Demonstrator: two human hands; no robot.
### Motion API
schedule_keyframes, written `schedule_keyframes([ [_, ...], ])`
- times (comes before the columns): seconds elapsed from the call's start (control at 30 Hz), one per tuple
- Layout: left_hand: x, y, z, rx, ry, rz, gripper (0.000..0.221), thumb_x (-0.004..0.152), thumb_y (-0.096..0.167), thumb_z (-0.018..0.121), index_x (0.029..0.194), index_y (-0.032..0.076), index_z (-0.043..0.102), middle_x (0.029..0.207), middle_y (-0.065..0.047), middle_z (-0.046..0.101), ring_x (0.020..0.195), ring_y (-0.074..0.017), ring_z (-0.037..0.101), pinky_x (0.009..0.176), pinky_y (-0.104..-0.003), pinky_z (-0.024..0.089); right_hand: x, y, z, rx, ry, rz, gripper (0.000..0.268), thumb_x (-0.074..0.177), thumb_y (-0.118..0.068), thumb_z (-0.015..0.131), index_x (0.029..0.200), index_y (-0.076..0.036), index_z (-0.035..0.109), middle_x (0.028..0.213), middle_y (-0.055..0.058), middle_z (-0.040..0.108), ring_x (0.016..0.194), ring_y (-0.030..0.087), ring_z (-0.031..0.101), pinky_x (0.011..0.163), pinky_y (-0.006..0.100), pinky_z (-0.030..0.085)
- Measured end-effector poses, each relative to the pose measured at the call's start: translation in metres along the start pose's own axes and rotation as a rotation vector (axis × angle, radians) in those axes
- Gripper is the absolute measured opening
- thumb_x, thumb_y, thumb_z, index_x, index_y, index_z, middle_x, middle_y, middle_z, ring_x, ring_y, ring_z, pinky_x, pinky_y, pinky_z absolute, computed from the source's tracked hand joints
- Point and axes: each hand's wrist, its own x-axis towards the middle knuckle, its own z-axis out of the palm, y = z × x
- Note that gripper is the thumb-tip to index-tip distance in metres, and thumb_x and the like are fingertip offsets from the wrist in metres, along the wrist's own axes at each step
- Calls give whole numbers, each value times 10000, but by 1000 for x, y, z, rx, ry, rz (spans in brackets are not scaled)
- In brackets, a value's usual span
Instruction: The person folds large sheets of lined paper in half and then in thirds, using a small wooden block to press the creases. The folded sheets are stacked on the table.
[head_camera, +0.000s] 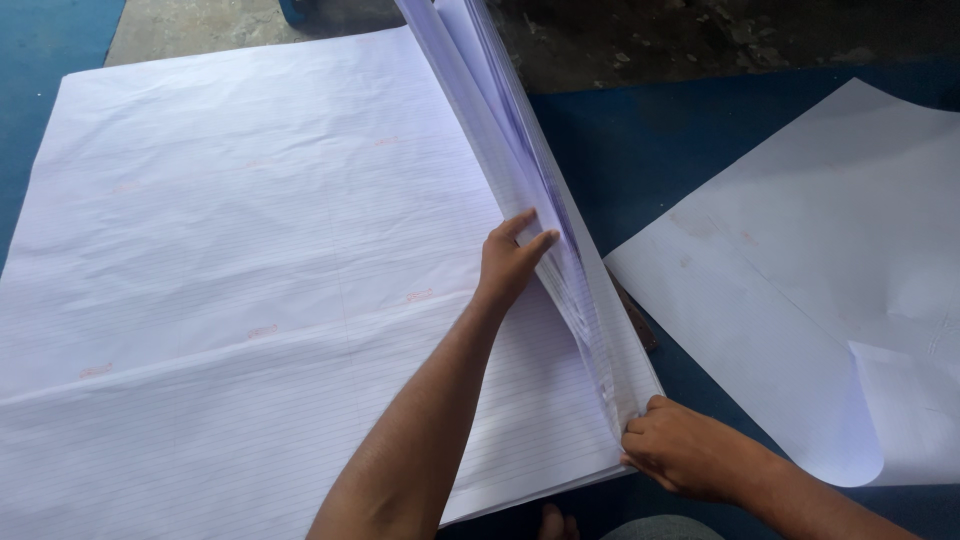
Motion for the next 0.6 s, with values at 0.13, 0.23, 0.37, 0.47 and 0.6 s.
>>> schedule_keyframes([
  [0.13, -1, -1, 1, 40, 18, -22, 783, 850, 103, 611, 1589, 128, 352, 1437, -256, 525, 994, -335, 754, 864, -407, 645, 0, -1, -1, 2, 2, -6, 373, 1019, -349, 576, 790, -67, 659, 792, 98, 684, 731, 266, 584, 799, 411, 490],
  [0.23, 1, -7, 4, 50, 7, 15, 588, 906, 128, 581, 1486, 59, 519, 1350, -275, 613, 1027, -333, 760, 916, -418, 632, 0, -1, -1, -3, 2, -6, 376, 1025, -344, 569, 786, -68, 657, 782, 99, 676, 724, 269, 582, 806, 412, 487],
  [0.37, 3, -10, 6, 114, 2, 17, 607, 945, 412, 666, 1382, 0, 585, 1253, -277, 664, 1048, -345, 734, 900, -442, 623, 1, -1, -1, -6, -45, 16, 378, 1034, -348, 557, 792, -73, 649, 777, 92, 669, 727, 262, 584, 816, 405, 491],
  [0.47, 2, -9, 7, 149, 17, 45, 761, 836, 516, 734, 1363, -16, 596, 1192, -285, 687, 1056, -365, 727, 904, -452, 600, 0, -1, 1, -2, 26, -20, 375, 1021, -340, 571, 782, -65, 656, 769, 98, 677, 714, 265, 587, 811, 408, 492],
  [0.6, 1, -7, 6, 125, 13, 56, 771, 825, 511, 734, 1374, -10, 587, 1208, -274, 684, 1065, -358, 730, 903, -443, 614, 0, 1, 4, -4, 35, -27, 383, 1022, -344, 574, 773, -65, 656, 766, 96, 678, 708, 262, 590, 817, 408, 490],
])
